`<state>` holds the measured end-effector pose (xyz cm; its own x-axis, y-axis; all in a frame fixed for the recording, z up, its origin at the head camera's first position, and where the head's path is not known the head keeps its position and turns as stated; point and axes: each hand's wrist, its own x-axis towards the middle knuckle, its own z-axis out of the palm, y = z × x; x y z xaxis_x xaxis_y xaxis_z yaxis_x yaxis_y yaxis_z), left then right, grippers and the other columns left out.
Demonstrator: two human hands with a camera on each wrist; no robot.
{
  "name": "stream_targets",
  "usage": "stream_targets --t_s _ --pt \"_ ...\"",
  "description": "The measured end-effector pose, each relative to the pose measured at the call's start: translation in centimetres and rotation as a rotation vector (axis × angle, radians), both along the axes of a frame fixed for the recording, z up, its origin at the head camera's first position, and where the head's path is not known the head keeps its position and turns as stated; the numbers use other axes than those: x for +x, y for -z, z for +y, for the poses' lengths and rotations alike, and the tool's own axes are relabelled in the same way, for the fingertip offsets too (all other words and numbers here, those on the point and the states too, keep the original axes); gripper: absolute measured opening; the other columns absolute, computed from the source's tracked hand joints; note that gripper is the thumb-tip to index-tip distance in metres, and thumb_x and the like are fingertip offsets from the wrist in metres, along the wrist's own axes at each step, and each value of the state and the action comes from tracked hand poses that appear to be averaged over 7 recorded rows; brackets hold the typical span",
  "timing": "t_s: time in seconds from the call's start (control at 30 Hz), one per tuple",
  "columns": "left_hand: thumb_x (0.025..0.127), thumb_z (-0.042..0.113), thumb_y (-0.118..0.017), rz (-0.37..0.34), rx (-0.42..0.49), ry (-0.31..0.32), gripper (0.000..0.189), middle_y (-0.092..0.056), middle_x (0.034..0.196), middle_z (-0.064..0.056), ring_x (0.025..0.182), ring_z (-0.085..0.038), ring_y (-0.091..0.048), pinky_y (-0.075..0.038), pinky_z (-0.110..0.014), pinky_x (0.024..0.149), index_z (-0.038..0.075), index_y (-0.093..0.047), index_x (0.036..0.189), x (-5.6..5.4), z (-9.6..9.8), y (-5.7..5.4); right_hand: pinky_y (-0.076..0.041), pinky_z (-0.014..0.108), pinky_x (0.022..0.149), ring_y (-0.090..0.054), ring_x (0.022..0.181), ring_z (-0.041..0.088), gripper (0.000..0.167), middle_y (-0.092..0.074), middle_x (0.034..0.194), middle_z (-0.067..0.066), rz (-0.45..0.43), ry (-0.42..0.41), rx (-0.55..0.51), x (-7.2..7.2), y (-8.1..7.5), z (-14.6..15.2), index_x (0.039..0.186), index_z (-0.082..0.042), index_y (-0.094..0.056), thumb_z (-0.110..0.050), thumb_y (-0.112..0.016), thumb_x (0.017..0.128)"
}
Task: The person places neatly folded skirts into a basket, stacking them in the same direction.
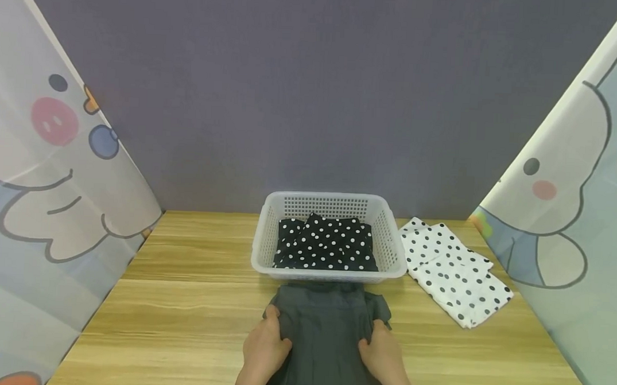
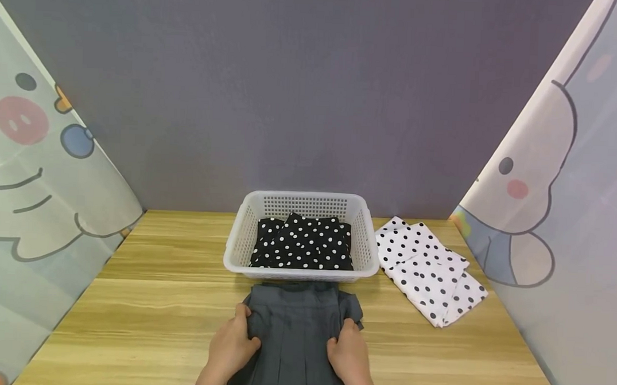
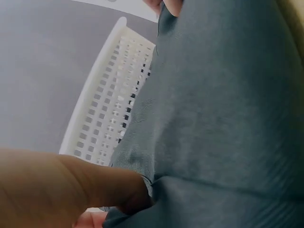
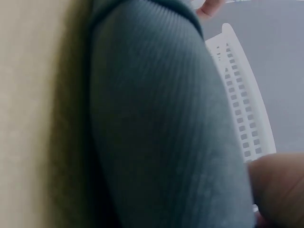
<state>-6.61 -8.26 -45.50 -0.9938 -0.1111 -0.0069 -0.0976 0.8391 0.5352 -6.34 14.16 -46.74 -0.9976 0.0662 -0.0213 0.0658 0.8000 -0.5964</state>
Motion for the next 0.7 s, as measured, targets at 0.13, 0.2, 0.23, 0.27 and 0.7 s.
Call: stream_targets --t_s 0.13,0.2,0.23,0.27,0.7 --pt "0.062 0.005 -0.069 0.024 0.022 -0.012 0.050 -0.066 0.082 -0.013 0.056 -0.019 -0.054 -0.037 -0.035 0.046 0.004 -0.048 0.107 0.5 0.0 -0.2 -0.051 0.050 0.069 -0.060 0.088 0.047 0.044 -0.058 0.099 0.035 -0.009 0.052 -0.049 0.7 -0.1 0.2 0.109 0.021 -0.047 -0.003 -0.060 0.075" --pt "0.062 0.005 -0.069 0.031 0.024 -0.017 0.050 -0.067 0.089 -0.013 0.061 -0.021 -0.057 -0.039 -0.036 0.049 0.005 -0.048 0.108 0.8 0.1 -0.4 -0.051 0.049 0.067 -0.061 0.086 0.044 0.041 -0.060 0.096 0.031 -0.005 0.076 -0.058 1.1 -0.2 0.3 0.108 0.017 -0.049 -0.004 -0.060 0.076" --pt "0.062 0.005 -0.070 0.034 0.030 -0.022 0.051 -0.067 0.091 -0.014 0.063 -0.022 -0.058 -0.040 -0.037 0.049 0.006 -0.048 0.108 0.9 0.2 -0.5 -0.051 0.049 0.066 -0.061 0.086 0.043 0.039 -0.061 0.096 0.030 -0.004 0.094 -0.064 1.3 -0.2 0.3 0.108 0.016 -0.050 -0.004 -0.060 0.076" --pt "0.062 0.005 -0.070 0.033 0.037 -0.026 0.051 -0.066 0.093 -0.013 0.064 -0.022 -0.058 -0.040 -0.038 0.050 0.007 -0.048 0.108 1.1 0.2 -0.7 -0.051 0.049 0.066 -0.061 0.085 0.043 0.039 -0.061 0.095 0.029 0.000 0.107 -0.065 1.6 -0.3 0.4 0.108 0.015 -0.050 -0.004 -0.060 0.076" --pt "0.060 0.006 -0.072 0.119 0.079 -0.020 0.055 -0.066 0.089 -0.011 0.059 -0.019 -0.057 -0.040 -0.035 0.048 0.014 -0.047 0.108 3.8 0.6 -1.8 -0.049 0.048 0.074 -0.062 0.085 0.040 0.034 -0.062 0.096 0.024 0.133 0.222 -0.054 4.3 -0.8 1.2 0.103 0.006 -0.054 -0.003 -0.064 0.073"
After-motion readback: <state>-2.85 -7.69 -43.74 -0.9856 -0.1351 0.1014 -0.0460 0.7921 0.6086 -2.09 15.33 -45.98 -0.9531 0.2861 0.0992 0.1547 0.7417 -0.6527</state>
